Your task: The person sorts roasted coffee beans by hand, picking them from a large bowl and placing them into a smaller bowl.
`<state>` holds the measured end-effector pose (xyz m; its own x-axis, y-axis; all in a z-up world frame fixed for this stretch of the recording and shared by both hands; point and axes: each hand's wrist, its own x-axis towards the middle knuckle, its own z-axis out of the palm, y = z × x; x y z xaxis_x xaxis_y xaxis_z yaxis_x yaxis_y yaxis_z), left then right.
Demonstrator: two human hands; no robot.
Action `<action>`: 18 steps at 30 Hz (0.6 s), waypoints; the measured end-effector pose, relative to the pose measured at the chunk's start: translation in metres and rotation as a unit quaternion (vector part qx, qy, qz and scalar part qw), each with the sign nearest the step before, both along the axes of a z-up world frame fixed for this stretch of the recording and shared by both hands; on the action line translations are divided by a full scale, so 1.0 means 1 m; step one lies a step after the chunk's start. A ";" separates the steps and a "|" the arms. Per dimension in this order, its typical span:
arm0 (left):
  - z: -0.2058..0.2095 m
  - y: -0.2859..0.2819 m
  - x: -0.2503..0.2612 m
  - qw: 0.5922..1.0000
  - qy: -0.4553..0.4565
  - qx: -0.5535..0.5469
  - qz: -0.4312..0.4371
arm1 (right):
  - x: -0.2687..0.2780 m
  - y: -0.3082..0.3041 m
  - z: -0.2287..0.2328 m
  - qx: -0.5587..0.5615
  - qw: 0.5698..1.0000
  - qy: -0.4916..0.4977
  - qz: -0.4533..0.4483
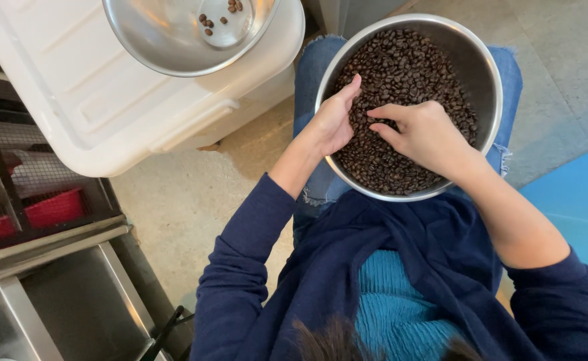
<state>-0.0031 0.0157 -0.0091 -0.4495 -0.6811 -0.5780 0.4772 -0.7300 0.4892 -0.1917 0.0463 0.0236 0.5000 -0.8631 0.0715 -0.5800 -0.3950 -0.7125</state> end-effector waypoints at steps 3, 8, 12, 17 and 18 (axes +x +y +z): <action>0.051 0.005 -0.002 1.000 -0.005 -0.004 -0.021 | 0.004 -0.003 -0.012 -0.012 0.998 0.053 0.007; 0.066 0.005 -0.001 0.998 -0.035 -0.012 -0.050 | -0.005 -0.012 -0.022 -0.041 0.997 0.062 -0.006; 0.074 0.006 -0.003 0.997 -0.039 -0.013 -0.061 | -0.019 -0.020 -0.009 0.202 0.956 -0.181 -0.114; 0.027 0.000 -0.002 1.000 -0.005 0.005 -0.001 | -0.031 -0.024 -0.005 0.376 0.857 -0.313 -0.161; 0.050 0.002 -0.003 0.999 -0.031 -0.003 -0.037 | -0.033 -0.024 -0.006 0.382 0.851 -0.321 -0.161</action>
<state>-0.0060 0.0175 0.0405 -0.4633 -0.6509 -0.6015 0.3904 -0.7592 0.5208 -0.2244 0.0220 0.0177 0.2978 -0.8650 -0.4039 0.0347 0.4326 -0.9009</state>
